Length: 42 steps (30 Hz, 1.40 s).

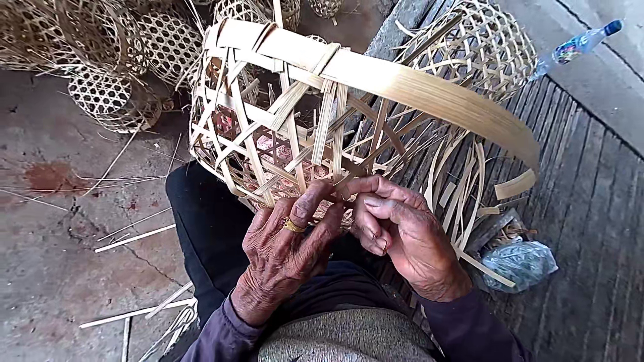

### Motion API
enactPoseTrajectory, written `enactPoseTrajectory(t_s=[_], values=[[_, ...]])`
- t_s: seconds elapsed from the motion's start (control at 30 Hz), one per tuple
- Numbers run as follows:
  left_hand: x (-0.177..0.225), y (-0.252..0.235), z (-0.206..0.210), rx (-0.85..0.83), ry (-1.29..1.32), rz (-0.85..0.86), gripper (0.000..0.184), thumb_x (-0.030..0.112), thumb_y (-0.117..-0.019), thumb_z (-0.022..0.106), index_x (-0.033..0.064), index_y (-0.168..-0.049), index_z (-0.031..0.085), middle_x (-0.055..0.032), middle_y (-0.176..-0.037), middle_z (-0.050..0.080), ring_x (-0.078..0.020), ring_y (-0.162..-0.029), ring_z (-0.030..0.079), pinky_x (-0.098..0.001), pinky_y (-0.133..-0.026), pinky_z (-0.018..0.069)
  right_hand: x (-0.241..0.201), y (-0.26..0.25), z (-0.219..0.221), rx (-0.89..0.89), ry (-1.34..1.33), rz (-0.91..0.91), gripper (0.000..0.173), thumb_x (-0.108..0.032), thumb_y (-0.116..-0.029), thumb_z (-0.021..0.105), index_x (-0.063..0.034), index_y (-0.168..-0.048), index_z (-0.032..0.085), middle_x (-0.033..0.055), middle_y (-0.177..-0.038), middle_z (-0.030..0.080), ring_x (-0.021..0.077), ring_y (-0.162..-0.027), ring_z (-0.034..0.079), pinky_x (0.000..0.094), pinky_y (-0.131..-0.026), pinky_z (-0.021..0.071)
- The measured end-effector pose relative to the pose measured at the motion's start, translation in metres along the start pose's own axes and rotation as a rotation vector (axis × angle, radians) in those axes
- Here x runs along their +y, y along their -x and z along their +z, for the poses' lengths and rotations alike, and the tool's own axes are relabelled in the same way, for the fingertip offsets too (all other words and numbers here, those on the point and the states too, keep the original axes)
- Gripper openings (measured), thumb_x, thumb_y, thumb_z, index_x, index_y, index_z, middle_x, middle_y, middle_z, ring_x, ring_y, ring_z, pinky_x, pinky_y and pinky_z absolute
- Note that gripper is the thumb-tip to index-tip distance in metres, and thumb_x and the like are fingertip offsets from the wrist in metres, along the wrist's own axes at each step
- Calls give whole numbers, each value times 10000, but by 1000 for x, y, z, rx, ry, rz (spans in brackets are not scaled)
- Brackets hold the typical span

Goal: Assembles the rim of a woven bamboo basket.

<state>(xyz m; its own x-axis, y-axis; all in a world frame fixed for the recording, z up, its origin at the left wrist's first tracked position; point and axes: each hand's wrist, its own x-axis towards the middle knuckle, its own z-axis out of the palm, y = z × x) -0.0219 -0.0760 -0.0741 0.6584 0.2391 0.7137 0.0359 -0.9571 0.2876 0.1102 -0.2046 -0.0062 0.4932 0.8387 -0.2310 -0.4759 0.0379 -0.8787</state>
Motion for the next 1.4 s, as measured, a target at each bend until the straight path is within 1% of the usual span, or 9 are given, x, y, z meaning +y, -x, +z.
enactPoseTrajectory(t_s=[0.2,0.37,0.47,0.57,0.73,0.93,1.17,1.3,1.4], values=[[-5,-1,-1,11,17,-18,268,305,-977,633,112,-1154,685,-152,-1332,614,-253,-938,586,-390,-756,396,-5,4,11,20,164,-33,349,-57,-1026,372,-14,-1217,660,2,-614,559,14,-471,489,144,-462,434],[-5,-19,1,-27,31,3,259,303,-970,635,105,-1096,745,-190,-1287,668,-285,-886,649,-404,-702,451,31,28,59,-431,367,-149,308,45,-993,425,119,-1068,714,83,-729,686,59,-603,609,195,-585,521],[-9,-10,1,27,101,-8,200,252,-986,582,119,-1037,723,-154,-1282,678,-264,-907,632,-401,-718,420,11,24,40,-273,393,-365,299,-53,-1057,436,53,-1123,707,35,-767,676,21,-653,621,165,-605,545],[-16,-8,-4,81,62,-71,222,284,-985,633,68,-1021,674,-171,-1259,679,-275,-921,659,-398,-726,474,4,21,5,-59,418,-373,303,-167,-1090,426,-78,-1245,670,-1,-780,680,45,-632,634,202,-592,563],[-13,-15,-7,85,41,-93,283,295,-950,675,30,-1045,639,-178,-1249,685,-258,-952,679,-364,-761,501,29,8,10,47,739,-351,425,-155,-1071,447,-71,-1485,495,-11,-787,662,57,-624,633,196,-572,559],[-10,-19,-13,26,15,-121,503,339,-970,642,-10,-1332,617,-200,-1300,657,-241,-922,669,-355,-763,503,34,4,10,28,870,-407,418,-142,-1060,492,-52,-1464,551,-7,-754,667,32,-613,609,179,-572,537],[-4,-19,-6,40,-13,-82,397,282,-974,633,23,-1272,675,-178,-1293,672,-270,-1026,675,-379,-814,508,17,1,12,160,1258,-737,381,-124,-1041,515,-12,-1395,604,57,-868,707,83,-679,632,238,-617,539],[-1,-15,-3,58,-30,-96,403,300,-971,640,23,-1263,666,-172,-1270,675,-262,-980,665,-364,-780,497,12,-18,11,135,1559,-835,458,-38,-962,592,-26,-1419,611,123,-817,653,219,-588,585,336,-476,440],[1,-12,0,53,-61,-117,349,277,-961,631,21,-1192,684,-158,-1220,696,-265,-953,666,-369,-757,488,15,-23,12,120,1707,-845,444,-39,-955,593,-24,-1397,629,118,-807,669,247,-633,624,344,-495,447]])
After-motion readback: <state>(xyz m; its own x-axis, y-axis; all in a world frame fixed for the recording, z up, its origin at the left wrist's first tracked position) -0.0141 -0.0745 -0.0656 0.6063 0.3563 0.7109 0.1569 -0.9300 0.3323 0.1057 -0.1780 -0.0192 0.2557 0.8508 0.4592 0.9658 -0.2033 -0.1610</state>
